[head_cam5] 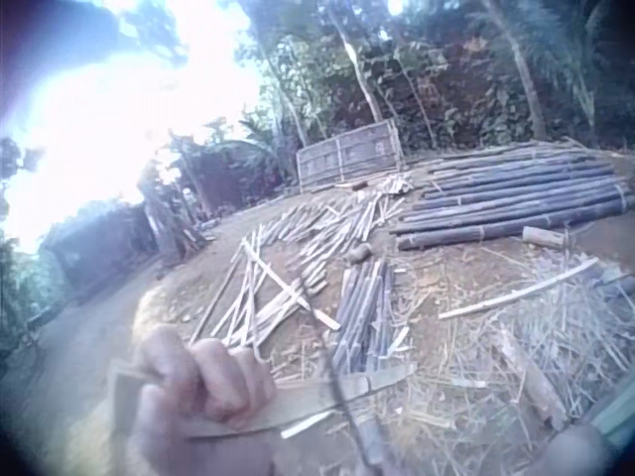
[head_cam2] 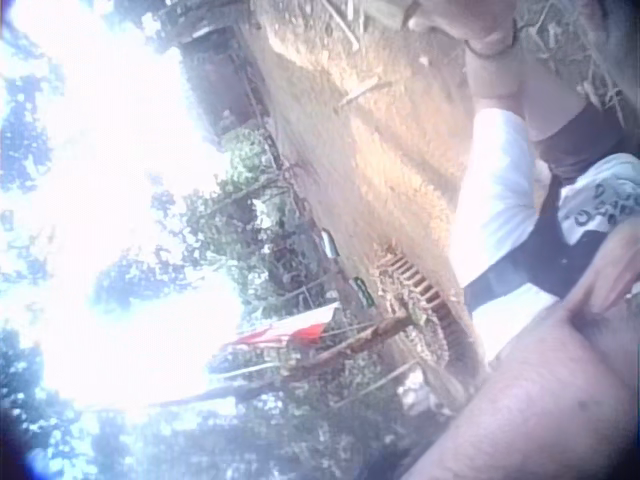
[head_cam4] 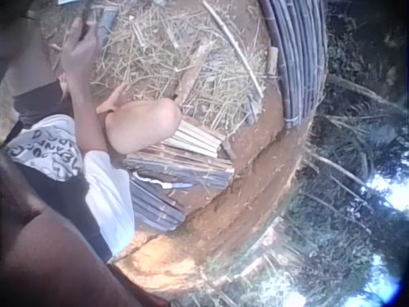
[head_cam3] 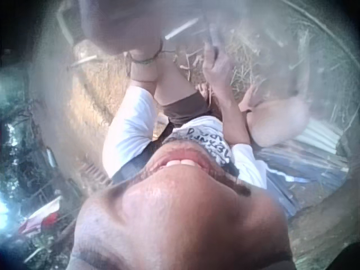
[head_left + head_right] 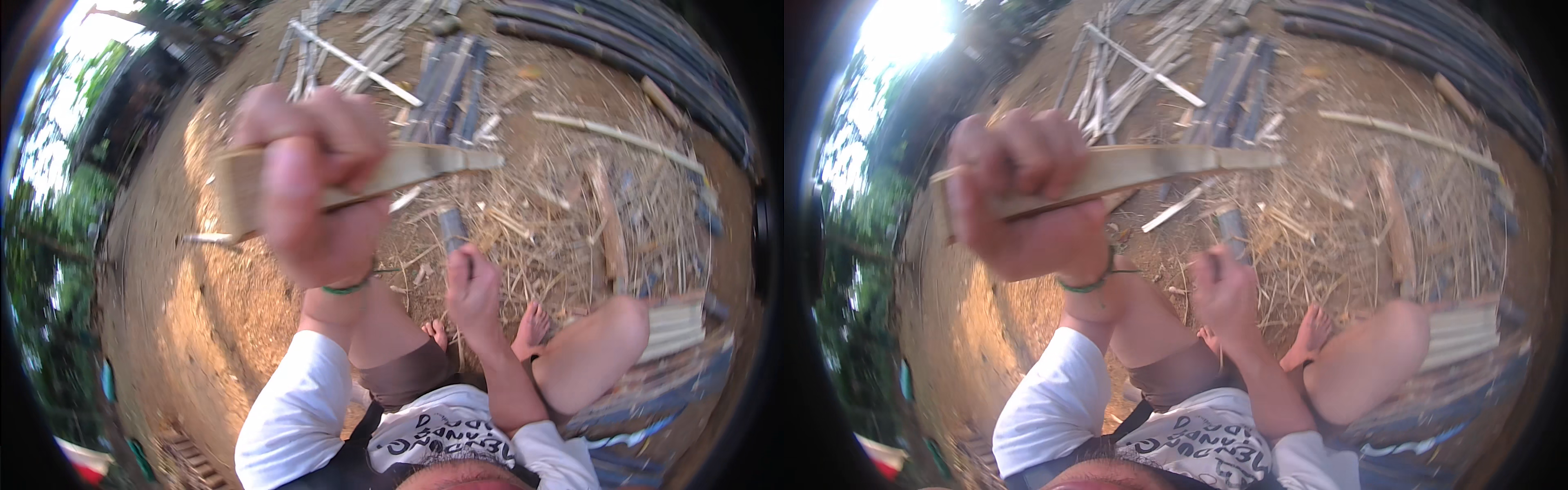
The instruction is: The person shaves and smooths pieces of bamboo using a machete while sitting outdoors.
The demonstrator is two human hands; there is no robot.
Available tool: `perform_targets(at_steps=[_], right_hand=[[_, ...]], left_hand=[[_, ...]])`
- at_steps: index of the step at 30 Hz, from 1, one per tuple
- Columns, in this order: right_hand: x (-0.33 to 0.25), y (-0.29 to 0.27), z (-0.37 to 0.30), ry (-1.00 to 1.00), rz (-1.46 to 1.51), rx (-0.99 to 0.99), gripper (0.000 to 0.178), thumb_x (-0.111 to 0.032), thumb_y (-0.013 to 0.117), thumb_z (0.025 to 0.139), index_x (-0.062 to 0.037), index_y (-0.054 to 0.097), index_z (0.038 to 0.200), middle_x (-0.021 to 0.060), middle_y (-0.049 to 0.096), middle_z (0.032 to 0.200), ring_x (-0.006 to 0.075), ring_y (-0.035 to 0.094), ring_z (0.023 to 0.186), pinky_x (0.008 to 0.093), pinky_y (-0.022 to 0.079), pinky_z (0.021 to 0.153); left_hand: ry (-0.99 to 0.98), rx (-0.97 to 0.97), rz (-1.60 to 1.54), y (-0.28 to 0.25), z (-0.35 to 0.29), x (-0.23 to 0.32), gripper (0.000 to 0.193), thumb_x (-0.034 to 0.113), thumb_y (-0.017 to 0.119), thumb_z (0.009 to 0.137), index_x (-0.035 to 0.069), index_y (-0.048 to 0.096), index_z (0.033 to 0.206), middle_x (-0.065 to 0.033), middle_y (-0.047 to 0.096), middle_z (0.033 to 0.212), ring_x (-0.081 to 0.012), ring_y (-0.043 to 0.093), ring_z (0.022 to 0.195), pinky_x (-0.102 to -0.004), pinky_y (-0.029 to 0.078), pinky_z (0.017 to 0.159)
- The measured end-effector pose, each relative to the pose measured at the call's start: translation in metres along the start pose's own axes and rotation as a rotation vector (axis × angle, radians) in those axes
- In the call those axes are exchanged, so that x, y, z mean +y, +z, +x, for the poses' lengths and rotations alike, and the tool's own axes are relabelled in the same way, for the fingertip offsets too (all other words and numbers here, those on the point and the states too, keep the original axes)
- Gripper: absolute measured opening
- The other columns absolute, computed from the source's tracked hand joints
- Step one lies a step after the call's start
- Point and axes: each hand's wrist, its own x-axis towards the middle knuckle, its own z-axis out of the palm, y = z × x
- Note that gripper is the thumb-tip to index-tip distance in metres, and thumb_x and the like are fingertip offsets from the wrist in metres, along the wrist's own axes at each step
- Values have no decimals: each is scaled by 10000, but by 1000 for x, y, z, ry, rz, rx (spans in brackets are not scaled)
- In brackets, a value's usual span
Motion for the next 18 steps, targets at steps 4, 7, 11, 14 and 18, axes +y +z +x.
perform_targets(at_steps=[4, 7, 11, 14, 18], right_hand=[[125, -23, 15, 536, -71, -72, 495, -402, 429, 1048, 7, 517, 783, 117, 499, 528, 202, 479, 412, 385, 380, 428], [54, -4, 0, 605, 303, -24, 498, -399, 391, 1062, -34, 468, 733, 23, 420, 523, 106, 423, 418, 294, 341, 400], [12, -10, 5, 418, 267, -62, 486, -391, 358, 1069, -53, 454, 734, -10, 415, 520, 70, 411, 428, 238, 322, 406], [-13, -9, -9, 285, 271, -87, 488, -379, 352, 1067, -43, 455, 729, 0, 428, 522, 78, 415, 433, 243, 329, 413], [39, 3, -14, 88, 133, -46, 498, -379, 337, 1059, -25, 458, 730, 8, 417, 516, 98, 433, 435, 262, 341, 422]], left_hand=[[-37, 145, 25, 19, -3, 5, 271, 102, 651, 819, 83, 387, 758, 4, 385, 625, -89, 364, 532, -255, 282, 474], [-89, 142, 41, 10, -19, 6, 339, 130, 699, 805, 76, 373, 729, 7, 408, 627, -73, 339, 518, -249, 260, 448], [-51, 193, 34, 7, -7, 3, 340, 116, 688, 828, 74, 366, 726, 7, 428, 603, -64, 320, 529, -246, 265, 452], [-66, 197, 32, 7, -6, 3, 337, 144, 680, 842, 91, 361, 748, 10, 416, 616, -72, 319, 553, -251, 268, 486], [-153, 145, 124, 7, -10, 7, 351, 232, 677, 871, 117, 356, 791, 6, 410, 667, -90, 330, 606, -263, 280, 553]])
